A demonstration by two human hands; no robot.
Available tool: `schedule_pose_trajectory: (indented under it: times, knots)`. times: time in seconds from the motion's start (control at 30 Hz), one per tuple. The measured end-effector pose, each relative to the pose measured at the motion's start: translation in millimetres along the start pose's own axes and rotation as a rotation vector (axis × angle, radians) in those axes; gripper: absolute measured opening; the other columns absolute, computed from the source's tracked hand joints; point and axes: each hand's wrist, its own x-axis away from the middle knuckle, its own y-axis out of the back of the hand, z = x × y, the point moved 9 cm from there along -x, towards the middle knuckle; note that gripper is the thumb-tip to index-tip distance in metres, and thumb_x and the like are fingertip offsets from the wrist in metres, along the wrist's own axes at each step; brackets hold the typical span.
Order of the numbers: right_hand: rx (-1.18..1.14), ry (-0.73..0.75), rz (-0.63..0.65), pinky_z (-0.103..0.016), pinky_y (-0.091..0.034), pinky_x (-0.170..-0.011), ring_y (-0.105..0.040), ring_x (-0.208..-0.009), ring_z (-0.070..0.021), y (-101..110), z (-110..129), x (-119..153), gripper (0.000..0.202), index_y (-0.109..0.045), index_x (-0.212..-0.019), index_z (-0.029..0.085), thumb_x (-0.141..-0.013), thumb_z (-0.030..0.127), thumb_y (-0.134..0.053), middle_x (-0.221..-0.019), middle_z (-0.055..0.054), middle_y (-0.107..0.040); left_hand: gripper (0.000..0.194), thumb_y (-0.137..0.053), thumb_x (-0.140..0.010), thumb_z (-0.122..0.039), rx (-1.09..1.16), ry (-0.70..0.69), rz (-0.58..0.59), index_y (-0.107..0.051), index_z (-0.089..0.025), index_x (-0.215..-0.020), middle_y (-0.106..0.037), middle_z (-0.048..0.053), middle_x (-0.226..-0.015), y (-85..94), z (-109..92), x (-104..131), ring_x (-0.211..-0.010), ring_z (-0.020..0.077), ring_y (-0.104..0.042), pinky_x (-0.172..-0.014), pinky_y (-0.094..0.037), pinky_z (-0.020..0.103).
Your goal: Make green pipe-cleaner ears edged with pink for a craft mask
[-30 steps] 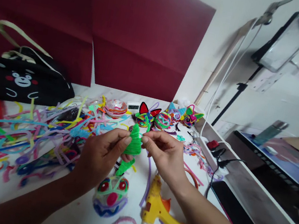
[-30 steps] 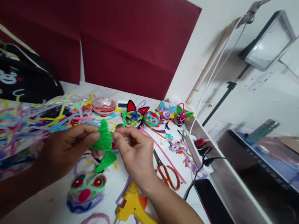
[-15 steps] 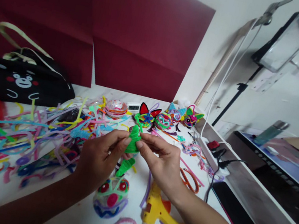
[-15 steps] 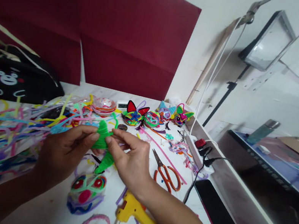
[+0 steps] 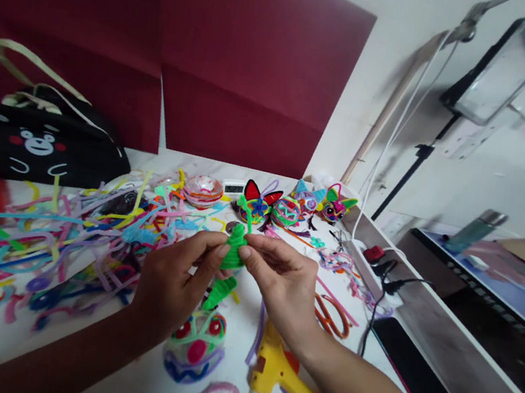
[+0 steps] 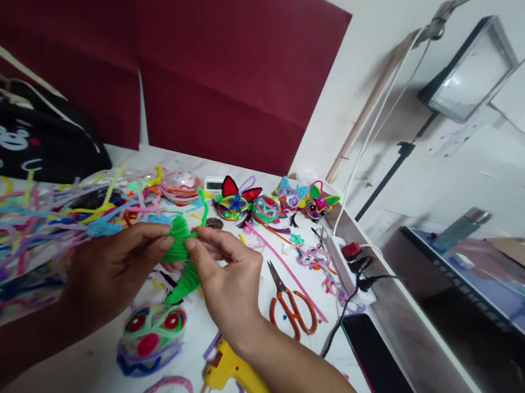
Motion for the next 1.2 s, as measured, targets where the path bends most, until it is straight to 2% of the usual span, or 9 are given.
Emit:
schedule_pose_trajectory:
  times: [0.17, 0.47, 0.7, 0.87, 1.03, 1.2]
  knots:
    - [-0.076, -0.028, -0.030, -0.032, -0.058, -0.072, -0.070, -0.074, -0.0186, 0, -1, 0, 0.023, -0.073, -0.086, 0.020, -0.066, 0.030, -0.080, -0.080, -0.003, -0.075, 0.018, -0.050, -0.089, -0.035, -0.037, -0.042, -0.019, -0.064, -0.024, -0.088, -0.070, -0.004, -0.064, 1.2, -3, 0, -0.049, 0.0127, -0.062, -0.052, -0.045, 0.021]
    - [-0.037, -0.030, -0.010, -0.031, -0.056, -0.072, -0.069, -0.075, -0.0182, -2, -2, 3, 0.016, -0.077, -0.085, 0.023, -0.070, 0.030, -0.076, -0.085, -0.002, -0.077, 0.007, -0.054, -0.089, -0.024, -0.023, -0.149, -0.056, -0.061, -0.023, -0.090, -0.069, -0.006, -0.067, 4.5, -11, 3, -0.051, 0.0099, -0.063, -0.052, -0.043, 0.018]
    - [-0.102, -0.055, -0.016, -0.029, -0.054, -0.071, -0.068, -0.072, -0.0156, -6, -3, 7, 0.013, -0.077, -0.084, 0.023, -0.072, 0.026, -0.074, -0.080, -0.001, -0.076, 0.006, -0.055, -0.089, -0.024, 0.029, -0.104, -0.020, -0.060, -0.023, -0.090, -0.067, -0.009, -0.062, 1.7, -7, 2, -0.051, 0.0088, -0.063, -0.051, -0.043, 0.017]
    - [-0.062, -0.013, -0.021, -0.027, -0.052, -0.068, -0.065, -0.068, -0.0140, -4, -1, 5, 0.009, -0.077, -0.080, 0.022, -0.072, 0.024, -0.073, -0.074, 0.000, -0.075, 0.005, -0.055, -0.089, -0.022, 0.073, -0.097, -0.024, -0.060, -0.023, -0.089, -0.067, -0.010, -0.059, 0.8, -5, 2, -0.051, 0.0071, -0.063, -0.052, -0.044, 0.015]
    - [-0.118, -0.041, 0.045, -0.027, -0.051, -0.069, -0.065, -0.071, -0.0144, -9, -5, 2, 0.014, -0.075, -0.085, 0.021, -0.072, 0.026, -0.073, -0.078, -0.001, -0.074, 0.008, -0.054, -0.089, -0.024, 0.148, -0.041, 0.011, -0.062, -0.023, -0.089, -0.068, -0.010, -0.058, -3.6, 2, -1, -0.052, 0.0074, -0.064, -0.052, -0.045, 0.014]
    - [-0.103, -0.066, 0.037, -0.028, -0.051, -0.070, -0.064, -0.070, -0.0150, -7, -7, 0, 0.014, -0.075, -0.081, 0.019, -0.071, 0.029, -0.074, -0.077, -0.003, -0.074, 0.010, -0.054, -0.090, -0.025, 0.159, 0.010, 0.027, -0.063, -0.022, -0.090, -0.069, -0.009, -0.059, -6.9, 8, -2, -0.054, 0.0081, -0.066, -0.054, -0.046, 0.014]
